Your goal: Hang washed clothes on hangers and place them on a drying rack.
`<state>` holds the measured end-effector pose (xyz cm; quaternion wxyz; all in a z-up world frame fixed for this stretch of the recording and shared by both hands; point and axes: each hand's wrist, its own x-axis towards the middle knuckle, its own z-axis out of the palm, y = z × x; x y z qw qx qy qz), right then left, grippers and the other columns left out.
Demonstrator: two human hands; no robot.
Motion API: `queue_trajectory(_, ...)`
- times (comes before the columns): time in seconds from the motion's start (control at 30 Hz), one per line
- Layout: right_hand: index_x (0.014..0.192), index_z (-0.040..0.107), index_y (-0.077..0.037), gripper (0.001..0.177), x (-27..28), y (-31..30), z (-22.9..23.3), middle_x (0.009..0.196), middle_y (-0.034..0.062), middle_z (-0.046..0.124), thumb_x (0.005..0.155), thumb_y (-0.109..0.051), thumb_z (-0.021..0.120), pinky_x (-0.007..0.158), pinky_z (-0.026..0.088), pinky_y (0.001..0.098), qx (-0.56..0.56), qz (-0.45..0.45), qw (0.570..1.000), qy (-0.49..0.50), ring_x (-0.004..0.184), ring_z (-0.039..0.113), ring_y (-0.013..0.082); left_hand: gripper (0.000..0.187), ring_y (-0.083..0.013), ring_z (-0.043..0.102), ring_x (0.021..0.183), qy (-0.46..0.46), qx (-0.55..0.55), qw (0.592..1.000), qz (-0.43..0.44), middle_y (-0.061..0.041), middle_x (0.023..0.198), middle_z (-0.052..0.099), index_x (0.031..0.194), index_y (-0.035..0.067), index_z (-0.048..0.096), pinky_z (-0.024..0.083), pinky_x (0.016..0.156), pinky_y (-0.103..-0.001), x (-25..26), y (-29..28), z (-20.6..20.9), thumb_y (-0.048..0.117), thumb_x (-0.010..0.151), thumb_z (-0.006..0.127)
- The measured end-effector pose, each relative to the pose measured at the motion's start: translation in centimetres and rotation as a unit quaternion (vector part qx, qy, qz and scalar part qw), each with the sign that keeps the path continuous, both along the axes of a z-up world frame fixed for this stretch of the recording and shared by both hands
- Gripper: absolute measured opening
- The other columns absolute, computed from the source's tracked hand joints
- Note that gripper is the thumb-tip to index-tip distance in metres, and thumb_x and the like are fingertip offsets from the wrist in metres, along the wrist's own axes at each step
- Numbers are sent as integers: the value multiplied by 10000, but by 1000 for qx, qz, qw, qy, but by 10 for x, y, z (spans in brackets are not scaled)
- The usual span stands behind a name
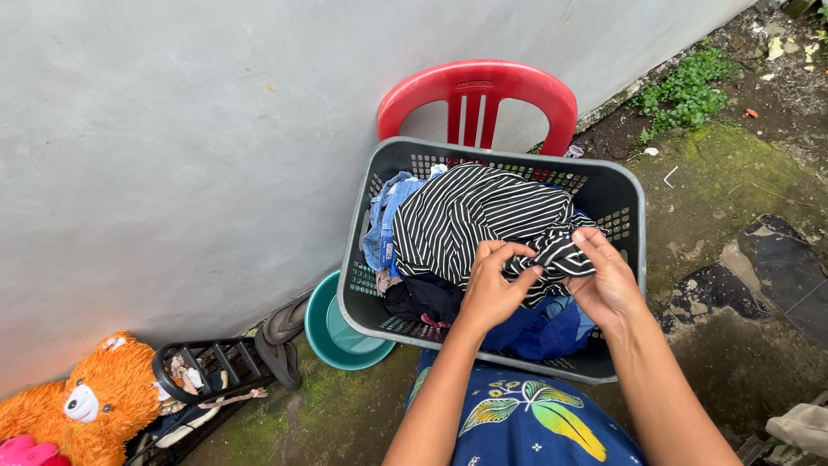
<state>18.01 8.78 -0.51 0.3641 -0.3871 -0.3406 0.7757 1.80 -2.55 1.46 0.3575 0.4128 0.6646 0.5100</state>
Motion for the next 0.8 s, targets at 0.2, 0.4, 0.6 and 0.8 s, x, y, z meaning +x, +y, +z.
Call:
queue_trajectory(0.2,1100,534,-101,144,-3,-7,3,890,94,673,1070,-242,518,712,615,373,30,23,999,-37,788,703,192,158,-286,681,1024,17,29,995,91,-53,1019,670,787,132,737,514,901,-363,2,3,8,230,903,694)
queue_trajectory(0.4,1139,498,-122,156,-14,-13,3,938,104,672,1010,-129,586,655,617,328,30,1,997,-77,722,681,174,97,-224,734,843,-585,9,790,186,-46,922,726,903,108,651,562,762,-370,-2,14,-21,197,943,649)
queue_trajectory(0.6,1280,396,-51,386,-22,-30,6,1106,181,539,958,-71,607,646,609,391,96,28,968,-231,694,672,263,303,-172,643,858,-406,45,873,266,-49,910,640,1026,96,546,534,745,-321,-18,-10,35,291,917,750)
queue_trajectory(0.8,1168,570,7,219,23,5,-98,1027,197,605,984,-103,617,610,600,367,106,-5,933,-345,725,697,285,529,-368,407,1350,178,-259,925,212,-87,1434,439,1326,281,577,295,1112,-630,-86,-39,-31,458,849,722)
